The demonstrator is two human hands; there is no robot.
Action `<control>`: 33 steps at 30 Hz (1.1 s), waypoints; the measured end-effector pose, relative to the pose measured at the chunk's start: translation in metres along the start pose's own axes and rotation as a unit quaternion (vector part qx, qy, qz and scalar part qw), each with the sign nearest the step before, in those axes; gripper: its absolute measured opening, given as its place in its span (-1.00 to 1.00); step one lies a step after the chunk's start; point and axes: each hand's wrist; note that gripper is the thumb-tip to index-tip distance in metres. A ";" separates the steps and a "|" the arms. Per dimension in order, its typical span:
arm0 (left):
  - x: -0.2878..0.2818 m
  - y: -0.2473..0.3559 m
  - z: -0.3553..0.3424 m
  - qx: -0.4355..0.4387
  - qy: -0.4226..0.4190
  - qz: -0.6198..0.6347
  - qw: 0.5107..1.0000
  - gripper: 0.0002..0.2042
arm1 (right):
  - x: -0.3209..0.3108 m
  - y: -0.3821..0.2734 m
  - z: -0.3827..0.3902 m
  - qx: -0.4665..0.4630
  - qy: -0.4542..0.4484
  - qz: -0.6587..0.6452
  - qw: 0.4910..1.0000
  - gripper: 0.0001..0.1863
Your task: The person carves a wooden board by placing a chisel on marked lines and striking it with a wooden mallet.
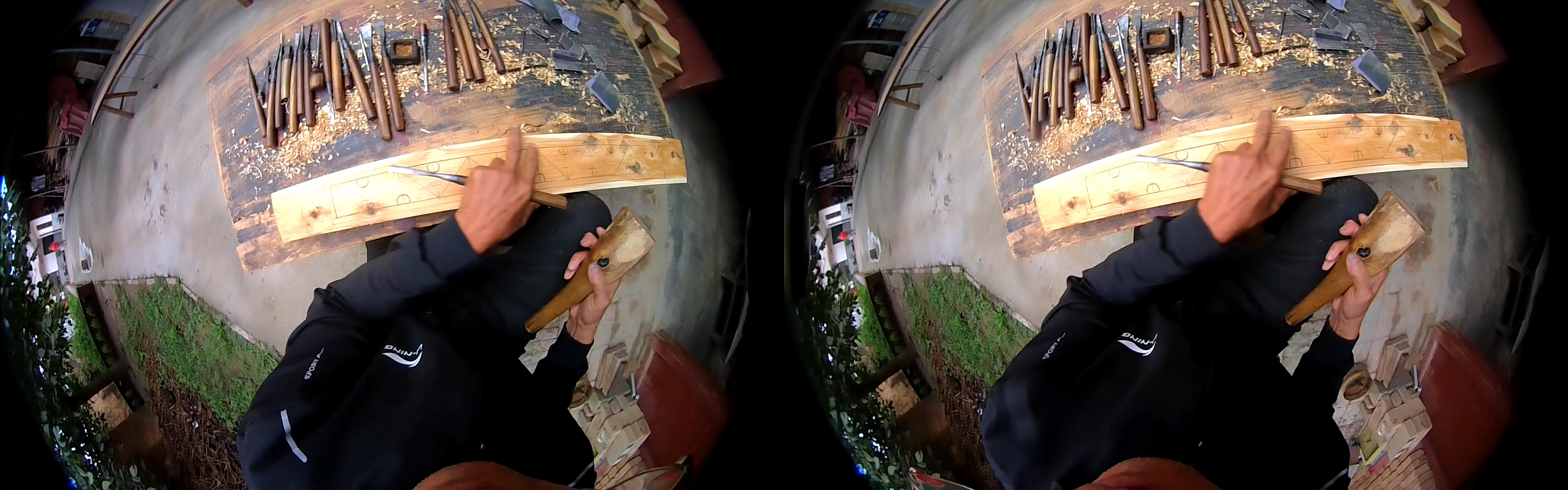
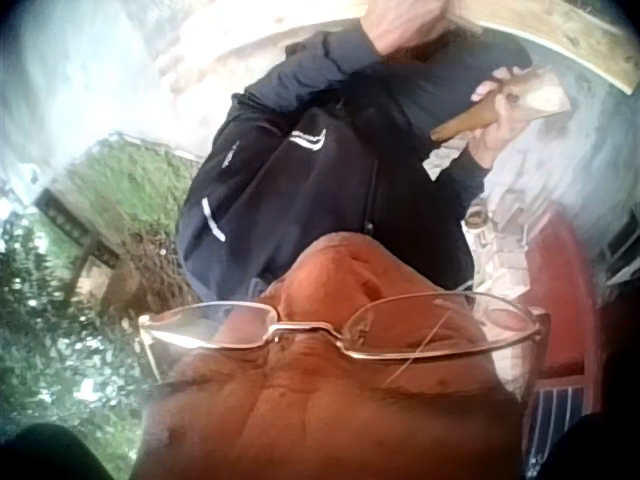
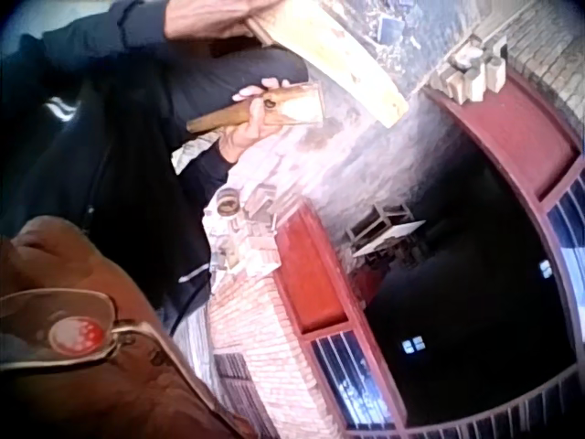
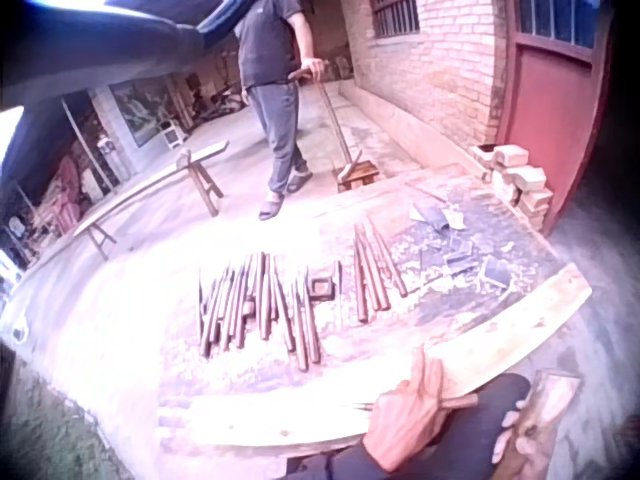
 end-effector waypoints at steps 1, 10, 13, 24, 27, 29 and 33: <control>-0.012 -0.013 0.010 -0.002 0.006 -0.017 1.000 -0.08 | 0.002 -0.001 0.001 -0.002 0.006 0.002 1.000 -0.30; -0.030 -0.064 0.044 -0.064 0.017 -0.019 0.998 -0.01 | 0.003 -0.001 0.001 -0.003 -0.001 0.013 1.000 -0.29; -0.024 -0.056 0.041 -0.075 0.022 -0.007 0.997 -0.01 | 0.003 -0.002 0.000 0.001 -0.002 0.008 1.000 -0.28; -0.033 -0.030 0.016 -0.030 0.127 0.061 0.990 -0.37 | 0.003 -0.011 -0.003 0.057 0.001 0.003 0.998 -0.26; -0.073 -0.050 -0.036 0.043 0.250 0.172 0.952 -0.66 | -0.001 -0.016 -0.005 0.066 0.000 0.008 0.998 -0.28; -0.074 -0.108 -0.083 0.093 0.372 0.343 0.857 -0.58 | 0.001 -0.016 -0.006 0.074 -0.009 0.008 0.997 -0.28; -0.118 -0.142 -0.146 -0.117 0.281 0.618 0.725 -0.60 | -0.006 -0.017 -0.010 0.080 -0.022 -0.004 0.997 -0.27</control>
Point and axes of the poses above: each hand's wrist, its own z-axis away from the middle knuckle, its own x-axis out of the palm, y = z × x, and after that the axes turned 9 degrees about y, right-handed
